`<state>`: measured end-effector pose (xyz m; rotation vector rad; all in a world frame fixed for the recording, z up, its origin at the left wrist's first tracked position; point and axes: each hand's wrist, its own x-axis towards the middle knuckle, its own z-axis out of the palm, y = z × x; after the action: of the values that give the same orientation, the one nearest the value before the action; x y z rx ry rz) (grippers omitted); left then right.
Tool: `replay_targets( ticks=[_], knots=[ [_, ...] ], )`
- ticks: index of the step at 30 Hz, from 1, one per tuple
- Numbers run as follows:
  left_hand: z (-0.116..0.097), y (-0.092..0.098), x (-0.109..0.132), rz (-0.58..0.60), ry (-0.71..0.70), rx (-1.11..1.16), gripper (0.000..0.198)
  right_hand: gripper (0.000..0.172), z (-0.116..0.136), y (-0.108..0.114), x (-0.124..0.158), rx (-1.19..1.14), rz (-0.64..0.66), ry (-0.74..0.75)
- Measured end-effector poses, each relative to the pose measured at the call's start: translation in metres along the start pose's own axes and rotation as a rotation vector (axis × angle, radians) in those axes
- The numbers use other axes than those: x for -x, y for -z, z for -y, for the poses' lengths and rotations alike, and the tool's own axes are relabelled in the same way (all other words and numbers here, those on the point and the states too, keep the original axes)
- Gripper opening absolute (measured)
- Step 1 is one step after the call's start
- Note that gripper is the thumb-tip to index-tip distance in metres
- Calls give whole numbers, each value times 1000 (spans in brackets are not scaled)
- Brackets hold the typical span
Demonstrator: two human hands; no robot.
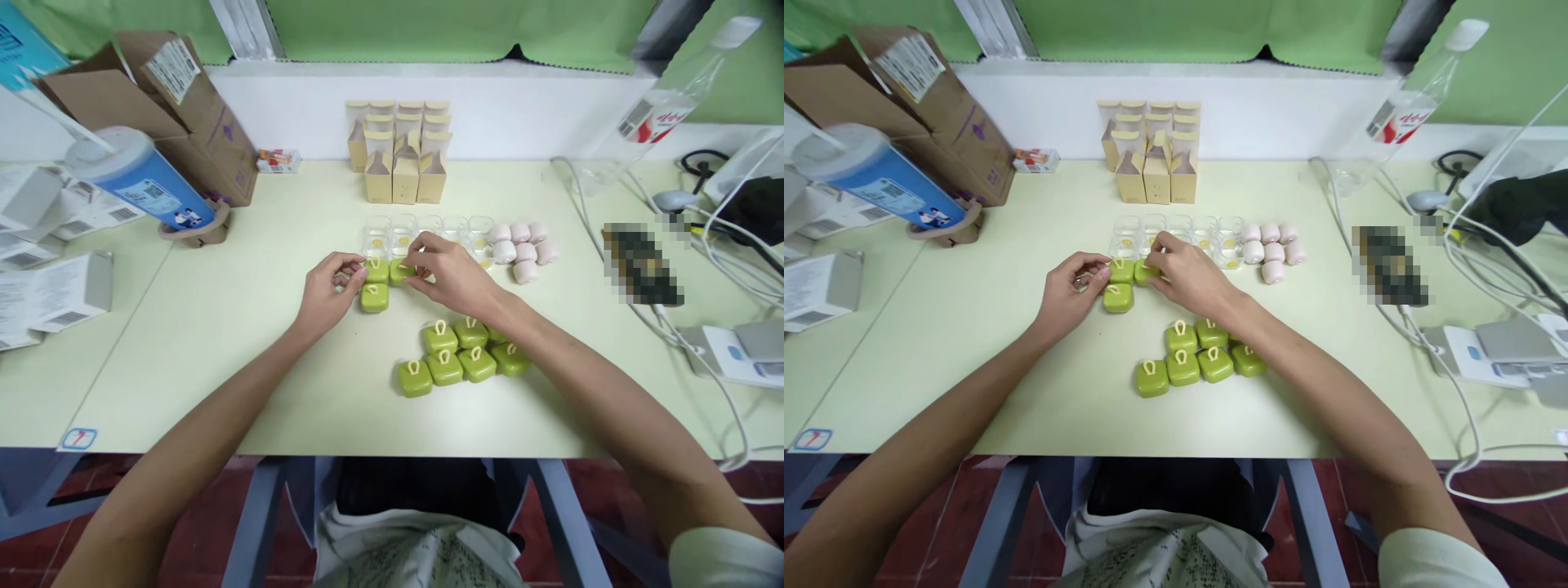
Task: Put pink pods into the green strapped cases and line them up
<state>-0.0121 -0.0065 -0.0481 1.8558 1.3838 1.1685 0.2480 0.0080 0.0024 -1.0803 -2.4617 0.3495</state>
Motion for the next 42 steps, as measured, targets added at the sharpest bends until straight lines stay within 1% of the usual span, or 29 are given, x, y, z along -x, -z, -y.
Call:
replay_targets(
  ticks=[2, 7, 10, 13, 16, 19, 22, 25, 27, 30, 32, 34, 35, 38, 39, 40, 42],
  knots=[
    [0, 0, 0, 1, -2, 0, 28, 25, 1, 2, 0, -2, 14, -14],
    [1, 0, 1, -13, 7, 13, 28, 39, 7, 7, 0, 6, 51, -49],
    [2, -1, 1, -28, 12, 25, 28, 38, 10, 11, 2, 6, 43, -68],
    [2, -1, 1, -43, 16, 30, 29, 35, 7, 18, -1, 10, -5, -110],
    [2, -1, 1, -39, 20, 36, 29, 28, -4, 28, -18, 57, -67, -144],
    [2, -1, 0, -45, 29, 58, 30, 22, -18, 30, -47, 117, -52, -123],
    [5, -1, -1, -60, 16, 42, 34, 33, -32, 22, -72, 135, 20, -102],
    [8, 1, -1, -68, -69, -40, 42, 37, -42, 10, -81, 129, 57, -95],
    [9, 3, -1, -20, -103, -87, 53, 38, -46, 4, -80, 113, 61, -85],
    [10, 5, 0, 83, -100, -130, 66, 44, -48, 1, -77, 104, 57, -86],
    [10, 5, 0, 112, -104, -142, 69, 50, -47, 3, -75, 104, 65, -91],
    [11, 5, 0, 114, -99, -135, 71, 51, -41, 8, -72, 103, 56, -89],
    [12, 4, -1, 112, -92, -126, 71, 48, -37, 12, -68, 102, 33, -80],
    [15, 3, -1, 92, -69, -101, 69, 28, -15, 24, -44, 102, -66, -8],
    [17, 3, -1, 83, -62, -94, 68, 26, -6, 26, -33, 111, -69, 23],
    [18, 2, -1, 75, -56, -87, 67, 29, 3, 27, -22, 137, -42, 48],
    [20, 1, -1, 62, -46, -74, 64, 40, 19, 25, -3, 248, 45, 69]
  ],
)
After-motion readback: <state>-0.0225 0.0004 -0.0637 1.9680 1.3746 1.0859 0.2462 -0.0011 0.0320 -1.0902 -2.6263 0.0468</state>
